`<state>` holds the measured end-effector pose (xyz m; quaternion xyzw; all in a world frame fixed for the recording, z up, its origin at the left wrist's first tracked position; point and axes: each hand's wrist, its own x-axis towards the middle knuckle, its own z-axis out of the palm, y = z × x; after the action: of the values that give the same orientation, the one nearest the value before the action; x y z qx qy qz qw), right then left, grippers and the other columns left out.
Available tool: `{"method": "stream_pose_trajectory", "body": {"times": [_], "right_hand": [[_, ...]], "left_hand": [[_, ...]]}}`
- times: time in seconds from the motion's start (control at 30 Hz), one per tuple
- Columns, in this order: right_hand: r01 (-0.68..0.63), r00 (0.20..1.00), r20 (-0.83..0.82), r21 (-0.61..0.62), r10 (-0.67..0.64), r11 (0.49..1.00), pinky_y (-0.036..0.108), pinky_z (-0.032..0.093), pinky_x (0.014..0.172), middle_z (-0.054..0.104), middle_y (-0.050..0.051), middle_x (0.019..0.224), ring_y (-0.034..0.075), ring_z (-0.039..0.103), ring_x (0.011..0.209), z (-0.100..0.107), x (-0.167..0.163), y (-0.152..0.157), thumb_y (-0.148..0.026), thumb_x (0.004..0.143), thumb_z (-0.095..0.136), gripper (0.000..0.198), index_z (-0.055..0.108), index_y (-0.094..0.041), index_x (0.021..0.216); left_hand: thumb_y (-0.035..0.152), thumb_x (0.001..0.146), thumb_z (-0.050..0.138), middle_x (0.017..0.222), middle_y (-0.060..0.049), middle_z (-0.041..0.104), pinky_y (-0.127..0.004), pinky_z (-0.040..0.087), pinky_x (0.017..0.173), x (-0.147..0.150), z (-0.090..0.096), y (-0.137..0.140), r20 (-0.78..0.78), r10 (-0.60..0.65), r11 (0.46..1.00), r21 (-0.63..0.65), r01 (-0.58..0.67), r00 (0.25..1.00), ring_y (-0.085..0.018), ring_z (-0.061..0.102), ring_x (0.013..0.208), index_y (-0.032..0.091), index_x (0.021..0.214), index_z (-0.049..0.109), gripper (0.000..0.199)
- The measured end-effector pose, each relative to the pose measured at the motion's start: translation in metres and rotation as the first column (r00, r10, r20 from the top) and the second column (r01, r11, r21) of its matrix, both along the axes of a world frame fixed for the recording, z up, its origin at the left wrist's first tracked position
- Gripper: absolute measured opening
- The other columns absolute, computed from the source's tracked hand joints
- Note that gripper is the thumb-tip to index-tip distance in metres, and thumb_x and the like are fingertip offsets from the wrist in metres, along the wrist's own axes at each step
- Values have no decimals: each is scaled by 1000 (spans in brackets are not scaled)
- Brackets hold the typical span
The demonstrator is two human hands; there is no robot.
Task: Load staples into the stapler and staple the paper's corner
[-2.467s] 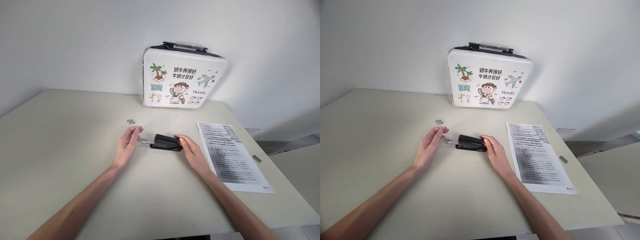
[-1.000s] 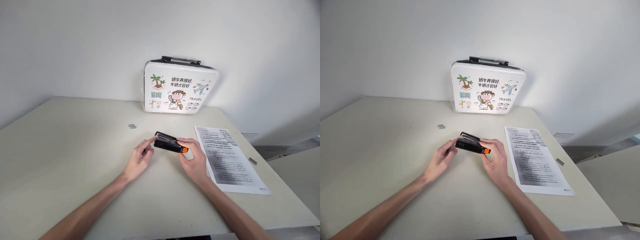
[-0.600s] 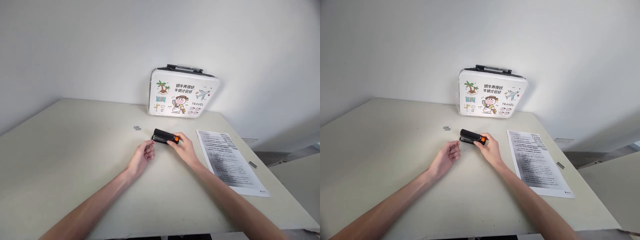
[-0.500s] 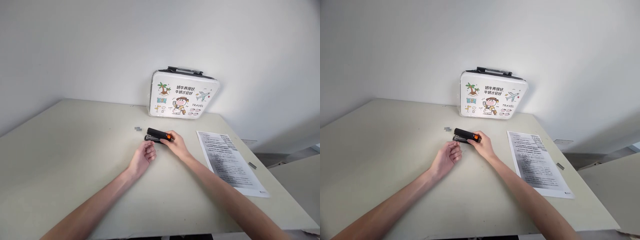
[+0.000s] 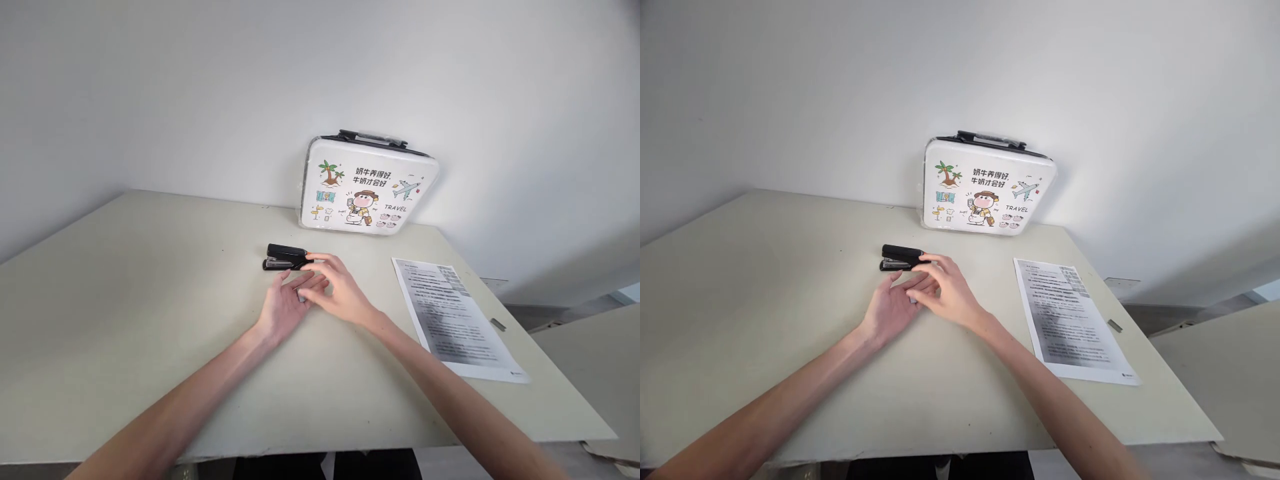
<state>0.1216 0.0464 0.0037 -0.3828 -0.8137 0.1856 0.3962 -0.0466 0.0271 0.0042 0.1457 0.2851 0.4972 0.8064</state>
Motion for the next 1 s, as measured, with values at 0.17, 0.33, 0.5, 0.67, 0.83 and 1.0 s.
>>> {"method": "stream_pose_trajectory", "body": {"times": [0.17,0.33,0.5,0.67,0.83,1.0], "right_hand": [[36,980,193,45,-44,998,55,48,116,53,7,154,31,46,145,-4,9,-39,-33,91,80,24,74,-29,113],[124,976,166,110,-142,986,54,50,113,60,9,147,30,52,139,-1,40,-64,-36,97,73,17,73,-28,112],[401,885,176,179,-430,898,55,46,115,61,10,144,30,56,137,-2,162,-89,-41,102,64,21,71,-30,119],[714,657,232,114,-717,691,50,55,102,63,14,139,33,61,129,-24,317,-103,-52,99,61,32,73,-28,117],[805,572,286,-15,-769,593,46,54,100,69,16,130,32,65,122,-47,406,-97,-47,97,59,36,74,-24,120],[723,688,295,-196,-663,663,43,53,102,68,15,138,30,65,125,-47,431,-93,-47,96,62,38,76,-25,123]], "left_hand": [[44,107,45,101,-16,75,-37,56,91,4,-4,-6,-42,-242,968,60,245,969,-29,72,101,5,129,68,50],[49,108,45,117,-22,74,-40,54,99,13,0,-11,-133,-408,903,91,421,903,-33,71,116,4,135,63,55],[48,108,46,133,-25,69,-45,53,106,16,7,-6,-201,-389,906,91,413,899,-35,69,120,6,128,66,51],[44,106,49,120,-23,73,-41,61,92,17,12,1,-232,-339,931,57,361,912,-31,73,104,7,121,72,46],[42,102,56,105,-19,73,-39,62,85,20,17,2,-239,-338,936,12,351,910,-28,73,93,8,117,74,41],[36,103,52,100,-19,72,-39,63,83,23,24,2,-252,-313,947,-8,321,916,-27,72,89,7,114,74,38]]}}
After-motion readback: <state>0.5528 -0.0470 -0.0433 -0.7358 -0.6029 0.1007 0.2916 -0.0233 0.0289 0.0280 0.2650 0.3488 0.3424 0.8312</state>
